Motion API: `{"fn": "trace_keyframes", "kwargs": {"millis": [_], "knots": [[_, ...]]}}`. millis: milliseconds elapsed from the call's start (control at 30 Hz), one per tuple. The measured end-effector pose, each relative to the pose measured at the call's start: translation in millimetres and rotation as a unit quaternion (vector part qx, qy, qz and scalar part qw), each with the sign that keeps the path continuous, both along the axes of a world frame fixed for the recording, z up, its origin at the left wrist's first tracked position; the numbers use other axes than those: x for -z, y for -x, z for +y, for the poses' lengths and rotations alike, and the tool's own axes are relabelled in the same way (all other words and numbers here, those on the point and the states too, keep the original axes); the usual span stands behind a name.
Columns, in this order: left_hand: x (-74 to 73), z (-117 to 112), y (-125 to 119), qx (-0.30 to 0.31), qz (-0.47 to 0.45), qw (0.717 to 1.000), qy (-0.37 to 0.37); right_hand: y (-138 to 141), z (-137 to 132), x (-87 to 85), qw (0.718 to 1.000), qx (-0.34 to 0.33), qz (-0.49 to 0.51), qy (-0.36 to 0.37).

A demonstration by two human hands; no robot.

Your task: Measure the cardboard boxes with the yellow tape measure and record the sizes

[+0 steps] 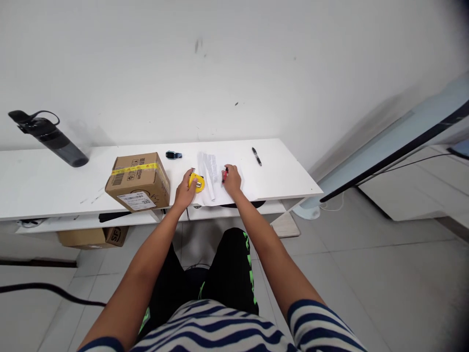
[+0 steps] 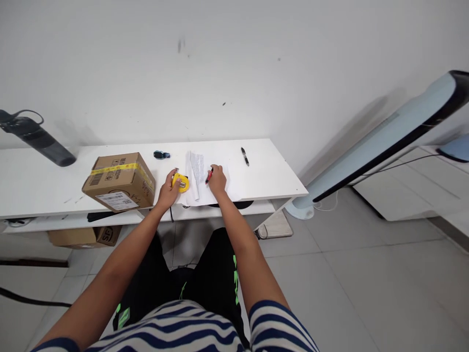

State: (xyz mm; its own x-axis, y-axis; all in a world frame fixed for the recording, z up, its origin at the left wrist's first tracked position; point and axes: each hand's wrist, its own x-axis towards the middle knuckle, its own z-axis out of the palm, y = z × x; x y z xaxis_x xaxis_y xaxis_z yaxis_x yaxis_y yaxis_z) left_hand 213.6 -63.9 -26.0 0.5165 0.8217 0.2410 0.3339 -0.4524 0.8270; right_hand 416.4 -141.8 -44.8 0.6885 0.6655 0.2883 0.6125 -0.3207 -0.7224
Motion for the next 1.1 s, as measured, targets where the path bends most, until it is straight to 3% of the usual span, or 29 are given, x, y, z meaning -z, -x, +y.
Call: {"fn": "trace_keyframes", "kwargs": {"millis": [167,267,367,467,633,767,867,1100], "knots": [[-3.1,-18,12,0.019,-0.008,0.999,-0.034,4,1,-5.7,0.998,-0.026,-0.014,0.049],[-9.9,-35,28,0.003,-0.092,0.995,-0.032,21,-9,-17.0,0.997,-0.070,0.010,-0.030],[-27.6,-54,44,-0.008,-0.181,0.983,-0.039,63,-26,-34.5,0.964,-0.186,0.117,-0.153],[-54.0,-72,58,-0.023,-0.232,0.971,-0.057,120,-44,-55.4,0.909,-0.308,0.205,-0.194],[-85.6,-87,89,-0.010,-0.243,0.962,-0.121,189,-58,-85.1,0.900,-0.308,0.154,-0.267],[-92.6,-84,122,0.014,-0.219,0.953,-0.209,202,-62,-95.6,0.876,-0.372,0.157,-0.265],[-97.1,-81,142,0.033,-0.206,0.942,-0.262,202,-67,-101.5,0.876,-0.396,0.137,-0.238],[-101.2,-79,157,0.031,-0.211,0.929,-0.302,210,-73,-125.5,0.882,-0.410,0.109,-0.206]]}}
